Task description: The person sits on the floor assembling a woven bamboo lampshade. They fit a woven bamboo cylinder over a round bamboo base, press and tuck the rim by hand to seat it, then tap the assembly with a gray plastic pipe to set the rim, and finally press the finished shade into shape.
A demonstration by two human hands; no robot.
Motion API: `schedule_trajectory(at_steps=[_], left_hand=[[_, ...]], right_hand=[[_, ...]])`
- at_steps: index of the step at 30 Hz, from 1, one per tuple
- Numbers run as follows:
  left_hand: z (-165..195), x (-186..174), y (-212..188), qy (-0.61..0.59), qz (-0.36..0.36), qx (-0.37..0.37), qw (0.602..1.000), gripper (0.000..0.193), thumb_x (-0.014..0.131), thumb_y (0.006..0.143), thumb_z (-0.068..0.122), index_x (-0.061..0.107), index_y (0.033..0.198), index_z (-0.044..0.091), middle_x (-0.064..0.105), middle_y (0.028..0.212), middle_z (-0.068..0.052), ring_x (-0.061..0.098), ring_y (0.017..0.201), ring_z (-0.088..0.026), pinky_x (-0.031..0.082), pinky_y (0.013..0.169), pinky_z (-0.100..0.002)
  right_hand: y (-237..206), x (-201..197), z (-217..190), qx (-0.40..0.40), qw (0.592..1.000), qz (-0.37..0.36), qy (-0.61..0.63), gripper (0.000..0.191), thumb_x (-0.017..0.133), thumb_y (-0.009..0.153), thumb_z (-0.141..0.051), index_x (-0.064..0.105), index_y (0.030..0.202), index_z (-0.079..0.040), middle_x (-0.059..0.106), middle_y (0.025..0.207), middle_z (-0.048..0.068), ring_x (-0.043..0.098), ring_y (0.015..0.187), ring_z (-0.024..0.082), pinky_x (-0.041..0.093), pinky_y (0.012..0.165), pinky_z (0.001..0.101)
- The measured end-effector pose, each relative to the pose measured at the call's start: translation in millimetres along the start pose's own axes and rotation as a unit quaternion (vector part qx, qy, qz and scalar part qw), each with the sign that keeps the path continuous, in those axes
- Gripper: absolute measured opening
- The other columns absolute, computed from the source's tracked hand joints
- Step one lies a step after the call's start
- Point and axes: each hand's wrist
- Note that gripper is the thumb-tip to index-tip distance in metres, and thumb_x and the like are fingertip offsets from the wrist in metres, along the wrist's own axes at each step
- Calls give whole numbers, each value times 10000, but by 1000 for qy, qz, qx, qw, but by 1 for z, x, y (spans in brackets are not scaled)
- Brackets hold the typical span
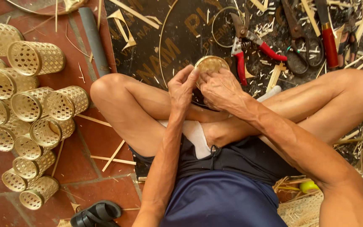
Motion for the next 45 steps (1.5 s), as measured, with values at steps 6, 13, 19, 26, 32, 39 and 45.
schedule_trajectory(at_steps=[6,13,19,26,32,39,45], left_hand=[[4,4,2,47,5,16,999,381,772,948,225,730,1195,-63,680,890,15,551,723,-37,450,603,-192],[14,8,0,37,14,-1,999,405,779,929,240,714,1200,-54,713,885,7,595,714,-38,487,610,-192],[9,4,-1,11,-20,-18,1000,416,777,944,250,710,1206,-67,723,888,-12,616,740,-47,501,643,-199],[13,-4,-2,-10,6,-56,998,472,707,947,336,695,1243,-31,723,1083,-49,655,956,-93,547,731,-244],[16,-28,-17,-165,-64,-46,983,494,619,1000,393,621,1371,67,644,1381,-97,634,1231,-168,556,973,-299],[10,-21,-12,294,66,228,926,361,654,1052,268,704,1306,17,669,1174,-117,672,1059,-194,564,911,-294],[12,-21,-12,393,82,247,882,329,681,1061,277,703,1304,57,622,1109,-105,638,1017,-203,543,872,-327]], right_hand=[[6,-2,1,34,995,-98,4,263,687,858,-234,752,1037,-52,738,1127,116,727,953,263,536,784,420],[6,-9,1,-5,1000,-24,9,488,725,673,-247,721,1112,-33,729,1083,86,715,899,265,507,778,442],[9,-3,2,55,984,-164,39,283,705,753,-239,740,989,-87,735,1014,111,706,883,300,494,807,475],[17,-23,9,71,972,-214,62,180,682,842,-209,738,821,-39,717,789,179,720,706,344,553,587,479],[-35,-31,6,155,646,131,736,395,781,914,-262,681,1153,37,759,1096,138,744,934,212,633,834,386],[-31,35,10,334,661,183,647,401,681,1000,-313,690,1266,-13,714,1164,119,700,1004,160,594,856,336],[-33,34,10,313,673,196,641,335,645,1062,-276,718,1229,6,692,906,28,645,740,70,555,599,237]])
Point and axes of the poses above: each hand's wrist, its own y-axis towards the middle knuckle, its own x-axis out of the palm, z = x × y
